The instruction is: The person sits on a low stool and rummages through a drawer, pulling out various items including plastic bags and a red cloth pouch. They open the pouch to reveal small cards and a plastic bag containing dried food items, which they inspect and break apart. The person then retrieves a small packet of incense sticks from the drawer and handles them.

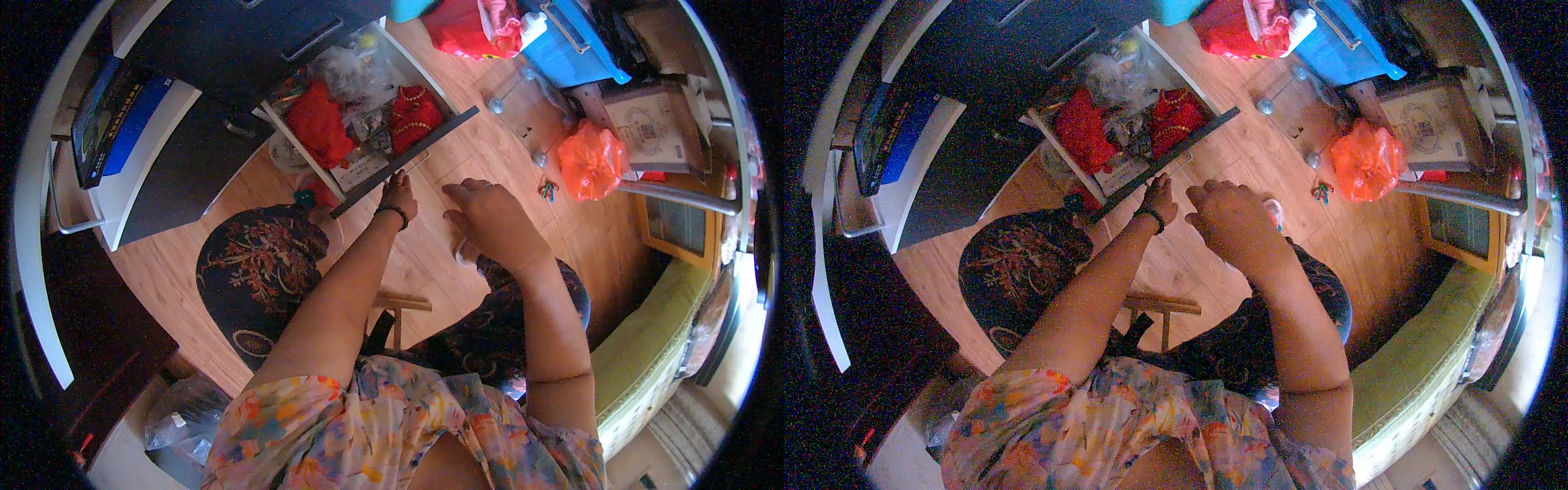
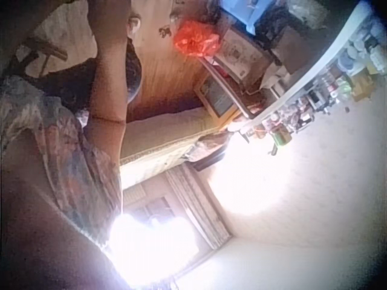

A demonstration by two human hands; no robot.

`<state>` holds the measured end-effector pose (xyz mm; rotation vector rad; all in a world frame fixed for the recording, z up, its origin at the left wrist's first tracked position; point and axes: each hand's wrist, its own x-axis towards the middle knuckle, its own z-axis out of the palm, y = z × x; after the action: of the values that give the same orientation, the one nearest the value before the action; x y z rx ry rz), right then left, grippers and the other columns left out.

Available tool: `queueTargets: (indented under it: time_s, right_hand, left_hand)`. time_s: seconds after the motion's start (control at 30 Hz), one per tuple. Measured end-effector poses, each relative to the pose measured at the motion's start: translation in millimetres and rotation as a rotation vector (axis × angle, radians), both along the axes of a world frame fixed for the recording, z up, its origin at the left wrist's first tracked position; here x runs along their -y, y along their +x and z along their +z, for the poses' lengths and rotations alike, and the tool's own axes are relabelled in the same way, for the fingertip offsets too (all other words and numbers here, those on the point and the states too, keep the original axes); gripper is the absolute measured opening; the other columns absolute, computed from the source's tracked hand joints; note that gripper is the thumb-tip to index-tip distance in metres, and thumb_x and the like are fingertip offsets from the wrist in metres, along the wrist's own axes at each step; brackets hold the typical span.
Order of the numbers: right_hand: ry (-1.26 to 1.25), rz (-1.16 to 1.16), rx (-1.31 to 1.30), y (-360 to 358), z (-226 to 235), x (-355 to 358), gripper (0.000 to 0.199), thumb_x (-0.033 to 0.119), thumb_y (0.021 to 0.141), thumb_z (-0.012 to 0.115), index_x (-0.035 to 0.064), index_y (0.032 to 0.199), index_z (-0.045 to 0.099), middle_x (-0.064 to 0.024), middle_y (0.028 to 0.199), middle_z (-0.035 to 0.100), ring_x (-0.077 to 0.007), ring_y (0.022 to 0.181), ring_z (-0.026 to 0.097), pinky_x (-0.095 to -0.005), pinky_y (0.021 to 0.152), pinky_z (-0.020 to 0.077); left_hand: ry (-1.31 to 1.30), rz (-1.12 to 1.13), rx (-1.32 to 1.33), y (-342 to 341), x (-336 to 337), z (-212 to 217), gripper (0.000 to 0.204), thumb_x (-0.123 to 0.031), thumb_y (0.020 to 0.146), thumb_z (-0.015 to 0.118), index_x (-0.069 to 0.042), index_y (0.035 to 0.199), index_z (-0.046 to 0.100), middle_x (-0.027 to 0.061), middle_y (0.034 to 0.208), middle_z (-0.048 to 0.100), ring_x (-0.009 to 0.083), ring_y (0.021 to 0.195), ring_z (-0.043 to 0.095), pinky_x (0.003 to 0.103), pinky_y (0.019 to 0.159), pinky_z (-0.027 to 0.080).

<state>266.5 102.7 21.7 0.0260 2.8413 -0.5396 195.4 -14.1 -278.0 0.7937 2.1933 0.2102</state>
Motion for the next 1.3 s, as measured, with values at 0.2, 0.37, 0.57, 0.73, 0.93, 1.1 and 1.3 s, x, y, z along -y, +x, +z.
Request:
queueTargets:
  time_s: [0.2,0.37,0.57,0.73,0.93,1.1,1.3]
  right_hand:
    - [-0.042,0.014,0.018,-1.0,-6.3,-4.7,0.022,0.023,0.083,0.061,0.0037,0.095,0.059,-0.0151,0.086,0.061,-0.0331,0.084,0.061,-0.0442,0.072,0.0491]
    - [0.018,0.022,0.048,3.9,-1.1,-5.3,0.026,0.025,0.084,0.060,0.0033,0.098,0.058,-0.0153,0.088,0.061,-0.0333,0.085,0.061,-0.0440,0.071,0.0489]
    - [-0.037,-0.005,0.102,8.6,8.8,-7.6,0.033,0.018,0.080,0.063,0.0018,0.107,0.056,-0.0144,0.093,0.060,-0.0310,0.088,0.058,-0.0410,0.076,0.0459]
    - [-0.019,0.026,0.051,7.7,12.2,-5.4,0.035,0.019,0.080,0.064,0.0020,0.109,0.055,-0.0129,0.091,0.059,-0.0307,0.085,0.058,-0.0395,0.076,0.0467]
    - [-0.011,0.060,0.043,6.4,11.2,1.4,0.034,0.020,0.080,0.064,0.0023,0.108,0.056,-0.0123,0.089,0.058,-0.0299,0.084,0.058,-0.0393,0.075,0.0471]
    - [0.005,0.067,0.047,6.5,11.3,4.6,0.032,0.020,0.081,0.064,0.0028,0.107,0.056,-0.0119,0.089,0.058,-0.0289,0.084,0.059,-0.0389,0.074,0.0470]
    - [0.027,0.131,0.003,2.7,2.8,9.9,0.029,0.022,0.081,0.063,0.0024,0.101,0.057,-0.0122,0.086,0.059,-0.0288,0.084,0.059,-0.0387,0.073,0.0477]
  left_hand:
    - [-0.127,-0.063,0.309,-16.8,-38.9,60.9,0.043,-0.028,0.086,0.052,-0.008,0.124,0.055,0.0183,0.128,0.052,0.0305,0.121,0.049,0.046,0.103,0.034]
    - [0.591,0.351,-0.165,-138.7,-66.4,86.0,0.035,-0.026,0.081,0.060,-0.009,0.112,0.058,0.0192,0.104,0.063,0.0401,0.098,0.058,0.043,0.086,0.046]
    - [0.230,0.146,-0.840,-269.9,-37.3,29.1,0.068,-0.052,0.071,0.069,-0.016,0.126,0.052,0.0119,0.134,0.045,0.0351,0.126,0.039,0.051,0.100,0.036]
    - [-0.025,-0.004,-0.591,-251.3,-46.8,20.9,0.047,-0.042,0.074,0.067,-0.013,0.110,0.062,0.0141,0.120,0.056,0.0339,0.113,0.052,0.049,0.092,0.043]
    - [0.371,0.320,-0.434,-192.5,-30.6,0.3,0.025,-0.018,0.072,0.067,-0.006,0.093,0.064,0.0173,0.101,0.064,0.0348,0.093,0.061,0.043,0.082,0.049]
    - [0.612,0.544,-0.341,-165.0,-38.9,39.5,0.029,-0.022,0.068,0.070,-0.003,0.088,0.062,0.0170,0.091,0.066,0.0344,0.088,0.062,0.041,0.079,0.049]
    - [0.856,0.560,-0.306,-145.0,-46.0,11.6,0.026,-0.021,0.071,0.071,-0.005,0.088,0.062,0.0153,0.092,0.065,0.0337,0.088,0.061,0.041,0.078,0.048]
